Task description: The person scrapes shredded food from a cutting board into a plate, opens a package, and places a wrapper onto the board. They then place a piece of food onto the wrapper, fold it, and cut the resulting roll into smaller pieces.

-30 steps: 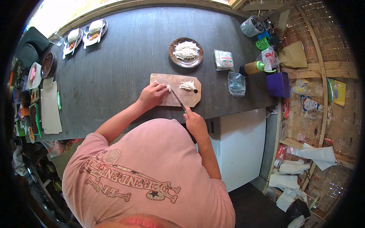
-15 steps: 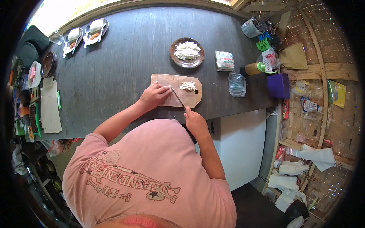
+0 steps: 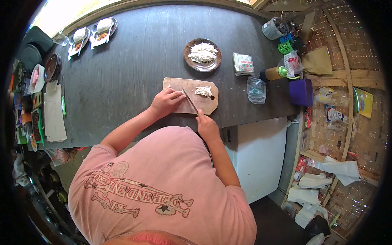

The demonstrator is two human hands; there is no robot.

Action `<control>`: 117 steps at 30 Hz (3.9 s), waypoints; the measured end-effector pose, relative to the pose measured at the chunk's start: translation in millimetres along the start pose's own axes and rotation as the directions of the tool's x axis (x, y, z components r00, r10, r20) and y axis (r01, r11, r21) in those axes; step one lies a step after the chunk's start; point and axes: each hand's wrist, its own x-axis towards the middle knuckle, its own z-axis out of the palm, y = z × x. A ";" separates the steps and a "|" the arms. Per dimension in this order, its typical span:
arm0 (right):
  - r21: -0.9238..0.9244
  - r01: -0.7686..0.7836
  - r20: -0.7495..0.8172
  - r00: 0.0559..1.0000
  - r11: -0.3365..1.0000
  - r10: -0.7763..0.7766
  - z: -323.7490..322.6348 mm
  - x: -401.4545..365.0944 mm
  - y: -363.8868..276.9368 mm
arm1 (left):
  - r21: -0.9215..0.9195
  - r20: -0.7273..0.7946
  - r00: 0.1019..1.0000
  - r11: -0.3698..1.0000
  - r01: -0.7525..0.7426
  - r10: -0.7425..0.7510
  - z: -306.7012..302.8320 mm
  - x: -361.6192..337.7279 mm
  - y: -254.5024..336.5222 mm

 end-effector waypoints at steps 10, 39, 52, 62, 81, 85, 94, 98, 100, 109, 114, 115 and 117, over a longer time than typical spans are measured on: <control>0.064 -0.115 0.025 0.993 0.991 0.114 -33.9 -18.9 -12.8 | -0.010 0.031 0.999 1.000 0.007 -0.007 -0.4 0.0 2.6; -0.008 -0.169 0.165 0.972 0.986 0.168 -27.7 14.7 -8.9 | -0.008 -0.026 1.000 1.000 -0.005 0.004 -1.1 -1.7 2.7; 0.123 -0.121 -0.008 0.992 0.985 0.122 -31.1 -15.6 -7.9 | 0.012 -0.042 0.999 1.000 -0.003 0.003 -1.1 0.6 4.0; 0.131 -0.111 0.036 0.994 0.985 0.107 -38.4 -9.8 -10.3 | -0.006 -0.032 0.999 1.000 0.008 -0.008 -1.1 -1.2 4.0; -0.081 -0.109 0.103 0.988 0.991 0.117 -40.8 -6.1 -22.8 | -0.023 -0.019 0.999 0.999 0.033 -0.033 0.5 -1.7 3.1; -0.132 -0.103 0.138 0.983 0.986 0.122 -40.5 0.8 -32.1 | -0.009 -0.024 0.999 0.999 0.032 -0.032 3.0 -2.9 2.8; 0.113 -0.142 0.089 0.987 0.983 0.132 -23.3 -10.1 -7.9 | -0.012 -0.061 0.998 1.000 0.025 -0.025 1.0 -1.3 3.8; 0.170 -0.156 0.093 0.986 0.973 0.142 -40.1 -20.4 -17.1 | -0.010 -0.074 0.997 1.000 0.025 -0.026 -1.1 -0.9 5.6; 0.199 -0.143 0.070 0.989 0.970 0.132 -39.6 -20.5 -19.8 | 0.000 -0.078 0.997 1.000 0.020 -0.020 -1.1 -1.7 6.6; 0.075 -0.122 0.081 0.990 0.990 0.116 -33.3 -9.2 -15.0 | -0.011 -0.071 0.997 1.000 0.021 -0.022 0.3 -2.5 3.9; 0.078 -0.096 0.074 0.993 0.992 0.091 -32.6 -7.1 -12.3 | -0.016 -0.048 0.998 0.999 0.039 -0.040 -0.8 -2.6 4.6; 0.079 -0.096 0.075 0.993 0.992 0.090 -32.4 -6.6 -11.5 | -0.015 -0.048 0.998 0.999 0.040 -0.041 -1.5 -2.3 5.0; 0.078 -0.092 0.078 0.993 0.993 0.086 -32.7 -4.9 -11.1 | -0.012 -0.055 0.998 0.999 0.037 -0.037 -2.6 -1.8 5.6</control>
